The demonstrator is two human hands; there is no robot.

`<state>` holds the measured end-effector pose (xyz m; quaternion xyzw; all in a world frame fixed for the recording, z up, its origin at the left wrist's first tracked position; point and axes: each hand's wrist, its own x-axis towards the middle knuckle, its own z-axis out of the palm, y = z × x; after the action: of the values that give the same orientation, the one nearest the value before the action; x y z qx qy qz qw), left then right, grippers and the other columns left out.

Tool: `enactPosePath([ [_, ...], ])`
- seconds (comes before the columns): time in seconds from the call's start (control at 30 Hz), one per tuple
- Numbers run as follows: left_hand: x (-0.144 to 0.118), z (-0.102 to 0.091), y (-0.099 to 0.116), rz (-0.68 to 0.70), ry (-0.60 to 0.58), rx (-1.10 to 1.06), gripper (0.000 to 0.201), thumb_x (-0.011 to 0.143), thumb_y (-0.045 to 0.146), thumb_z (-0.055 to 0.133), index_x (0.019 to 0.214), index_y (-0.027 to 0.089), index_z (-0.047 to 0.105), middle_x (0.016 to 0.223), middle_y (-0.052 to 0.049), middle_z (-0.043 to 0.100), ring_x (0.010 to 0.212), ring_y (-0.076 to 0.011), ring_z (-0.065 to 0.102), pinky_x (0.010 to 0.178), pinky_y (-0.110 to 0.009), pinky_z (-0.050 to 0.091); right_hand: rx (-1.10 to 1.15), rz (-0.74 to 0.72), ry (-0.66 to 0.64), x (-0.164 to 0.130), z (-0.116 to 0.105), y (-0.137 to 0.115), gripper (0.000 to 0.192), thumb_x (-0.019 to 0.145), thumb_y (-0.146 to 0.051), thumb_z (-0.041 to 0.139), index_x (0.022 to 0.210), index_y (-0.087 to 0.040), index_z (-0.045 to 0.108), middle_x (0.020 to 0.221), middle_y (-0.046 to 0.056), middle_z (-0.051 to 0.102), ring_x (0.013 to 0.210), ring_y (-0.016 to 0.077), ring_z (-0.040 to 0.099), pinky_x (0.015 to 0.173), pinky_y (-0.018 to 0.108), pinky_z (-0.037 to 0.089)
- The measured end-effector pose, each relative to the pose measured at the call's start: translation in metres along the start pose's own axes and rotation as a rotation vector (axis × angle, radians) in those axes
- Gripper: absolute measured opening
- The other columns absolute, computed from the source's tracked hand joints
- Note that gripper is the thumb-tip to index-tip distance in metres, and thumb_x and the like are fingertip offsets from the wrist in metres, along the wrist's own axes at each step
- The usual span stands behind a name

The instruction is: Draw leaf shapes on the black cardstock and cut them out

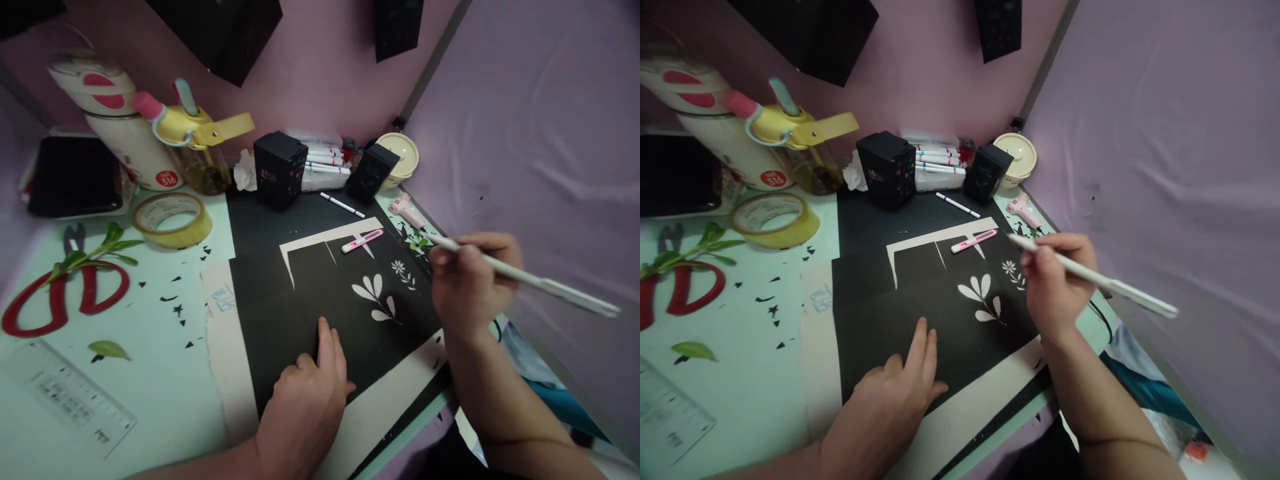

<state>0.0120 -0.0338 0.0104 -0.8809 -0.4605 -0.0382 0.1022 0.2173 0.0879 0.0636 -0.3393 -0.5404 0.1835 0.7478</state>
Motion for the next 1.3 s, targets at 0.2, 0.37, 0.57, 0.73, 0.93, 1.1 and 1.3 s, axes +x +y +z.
enactPosePath([
  [0.2, 0.001, -0.001, -0.001, 0.003, 0.015, -0.008, 0.066, 0.078, 0.047, 0.075, 0.125, 0.001, 0.065, 0.131, -0.033, 0.056, 0.046, -0.0169, 0.057, 0.031, -0.030, 0.046, -0.101, 0.415, -0.554, -0.043, -0.001, 0.018, 0.007, 0.087, -0.026, 0.064, 0.083, -0.021, 0.066, 0.068, -0.001, 0.063, 0.056, 0.0120, 0.056, 0.049, 0.024, 0.043],
  [0.37, 0.003, 0.000, -0.001, 0.005, 0.049, -0.005, 0.070, 0.075, 0.049, 0.077, 0.123, -0.001, 0.066, 0.129, -0.033, 0.057, 0.045, -0.0176, 0.056, 0.030, -0.031, 0.045, -0.147, 0.529, -0.566, -0.047, 0.000, 0.025, 0.006, 0.088, -0.022, 0.060, 0.084, -0.021, 0.064, 0.063, -0.003, 0.062, 0.052, 0.0106, 0.053, 0.047, 0.022, 0.042],
  [0.57, 0.005, -0.001, -0.002, -0.005, 0.045, -0.008, 0.069, 0.074, 0.049, 0.078, 0.122, -0.001, 0.067, 0.127, -0.033, 0.059, 0.045, -0.0179, 0.057, 0.030, -0.031, 0.045, -0.299, 0.428, -0.620, -0.049, 0.004, 0.021, 0.004, 0.087, -0.024, 0.062, 0.085, -0.021, 0.065, 0.067, -0.002, 0.065, 0.053, 0.0111, 0.055, 0.049, 0.024, 0.043],
  [0.73, 0.004, -0.003, -0.001, -0.035, 0.036, -0.006, 0.068, 0.075, 0.049, 0.077, 0.122, 0.002, 0.067, 0.129, -0.029, 0.059, 0.045, -0.0174, 0.057, 0.031, -0.030, 0.046, -0.347, 0.379, -0.714, -0.055, 0.008, 0.022, 0.003, 0.087, -0.025, 0.064, 0.088, -0.022, 0.066, 0.070, -0.001, 0.064, 0.058, 0.0123, 0.057, 0.054, 0.025, 0.045],
  [0.93, 0.002, 0.000, 0.004, -0.083, -0.004, -0.007, 0.063, 0.079, 0.050, 0.073, 0.126, 0.007, 0.066, 0.134, -0.025, 0.057, 0.045, -0.0157, 0.058, 0.031, -0.028, 0.047, -0.385, 0.353, -0.865, -0.058, 0.013, 0.024, 0.008, 0.086, -0.023, 0.065, 0.094, -0.023, 0.067, 0.085, 0.001, 0.069, 0.069, 0.0139, 0.062, 0.062, 0.025, 0.048],
  [1.1, 0.002, 0.003, 0.007, -0.111, -0.055, -0.032, 0.061, 0.083, 0.049, 0.070, 0.129, 0.010, 0.064, 0.138, -0.025, 0.054, 0.046, -0.0158, 0.059, 0.031, -0.028, 0.048, -0.377, 0.344, -0.862, -0.059, 0.014, 0.026, 0.005, 0.084, -0.020, 0.061, 0.080, -0.021, 0.064, 0.070, 0.000, 0.065, 0.058, 0.0124, 0.056, 0.054, 0.024, 0.043],
  [1.3, 0.004, -0.002, 0.007, -0.071, -0.117, -0.059, 0.060, 0.085, 0.040, 0.070, 0.133, 0.005, 0.059, 0.138, -0.031, 0.051, 0.050, -0.0182, 0.064, 0.034, -0.029, 0.051, -0.378, 0.347, -0.876, -0.060, 0.018, 0.025, 0.012, 0.084, -0.022, 0.060, 0.073, -0.020, 0.062, 0.068, 0.000, 0.065, 0.059, 0.0137, 0.058, 0.057, 0.026, 0.045],
])
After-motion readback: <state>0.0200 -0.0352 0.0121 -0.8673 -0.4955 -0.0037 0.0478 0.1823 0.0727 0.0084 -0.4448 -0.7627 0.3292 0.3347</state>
